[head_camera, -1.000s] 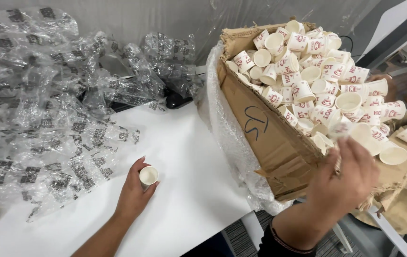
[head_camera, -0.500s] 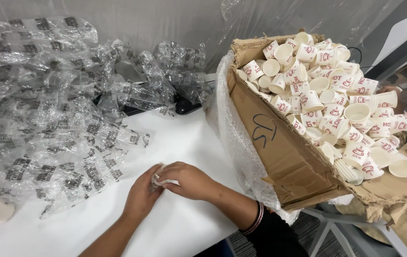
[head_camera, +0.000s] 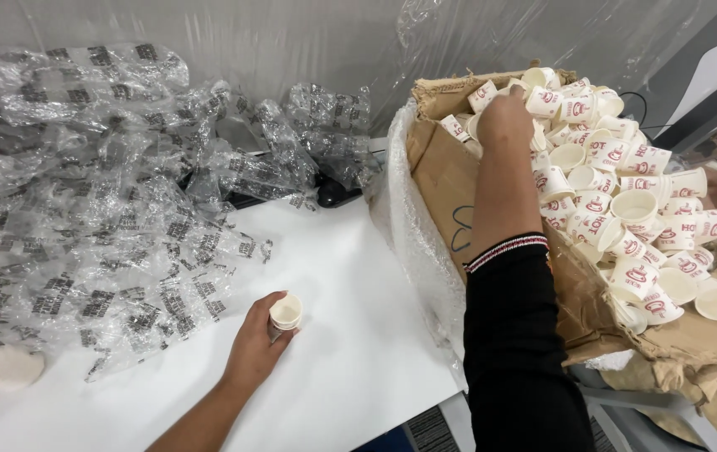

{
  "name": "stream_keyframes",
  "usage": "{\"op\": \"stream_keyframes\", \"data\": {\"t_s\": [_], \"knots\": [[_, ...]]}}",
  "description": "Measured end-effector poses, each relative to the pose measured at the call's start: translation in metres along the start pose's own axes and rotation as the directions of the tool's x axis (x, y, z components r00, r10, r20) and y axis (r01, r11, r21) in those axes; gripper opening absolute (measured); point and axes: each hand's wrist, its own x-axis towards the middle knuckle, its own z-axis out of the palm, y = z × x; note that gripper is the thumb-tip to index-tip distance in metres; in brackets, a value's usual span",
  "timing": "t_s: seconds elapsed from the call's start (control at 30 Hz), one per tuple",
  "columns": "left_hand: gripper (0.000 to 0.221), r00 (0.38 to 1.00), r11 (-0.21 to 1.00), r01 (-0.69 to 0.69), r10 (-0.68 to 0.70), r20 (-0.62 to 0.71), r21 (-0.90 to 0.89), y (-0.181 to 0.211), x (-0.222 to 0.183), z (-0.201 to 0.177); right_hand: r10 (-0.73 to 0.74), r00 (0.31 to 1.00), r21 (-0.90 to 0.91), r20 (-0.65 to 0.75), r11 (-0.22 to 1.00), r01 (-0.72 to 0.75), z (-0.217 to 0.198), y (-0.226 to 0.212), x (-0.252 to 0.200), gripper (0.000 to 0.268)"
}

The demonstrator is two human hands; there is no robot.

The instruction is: The recorder takes a stack of small paper cups and slides them into a long plastic sleeve for packaging.

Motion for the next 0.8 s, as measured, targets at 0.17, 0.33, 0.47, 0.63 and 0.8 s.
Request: {"op": "stream_keyframes", "data": {"t_s": [0.17, 0.33, 0.47, 0.63, 0.8], "knots": [[0.073, 0.999, 0.998, -0.035, 0.035, -0.019, -0.043, -0.001, 0.000, 0.002, 0.053, 0.997, 0.076, 0.061, 0.995, -0.057, -0.071, -0.043, -0.051, 0.016], [0.084, 1.000, 0.999, 0.011, -0.011, 0.005, -0.042, -0.007, 0.001, 0.004, -0.366, 0.802, 0.286, -0.473, 0.796, 0.533, -0.124, -0.136, -0.186, 0.014], [0.094, 0.998, 0.996, -0.053, 0.051, -0.023, -0.069, -0.012, 0.002, 0.006, -0.700, 0.696, 0.592, -0.159, 0.496, 0.635, -0.084, -0.171, -0.307, 0.018], [0.104, 0.996, 0.993, 0.092, -0.092, 0.008, -0.077, -0.017, 0.005, 0.006, -0.839, 0.505, 0.726, 0.205, 0.476, 0.497, -0.031, -0.176, -0.388, 0.010], [0.091, 0.998, 0.997, 0.014, -0.009, 0.063, -0.081, -0.011, 0.001, 0.006, -0.880, 0.417, 0.821, 0.229, 0.405, 0.403, -0.041, -0.168, -0.380, 0.016]]}}
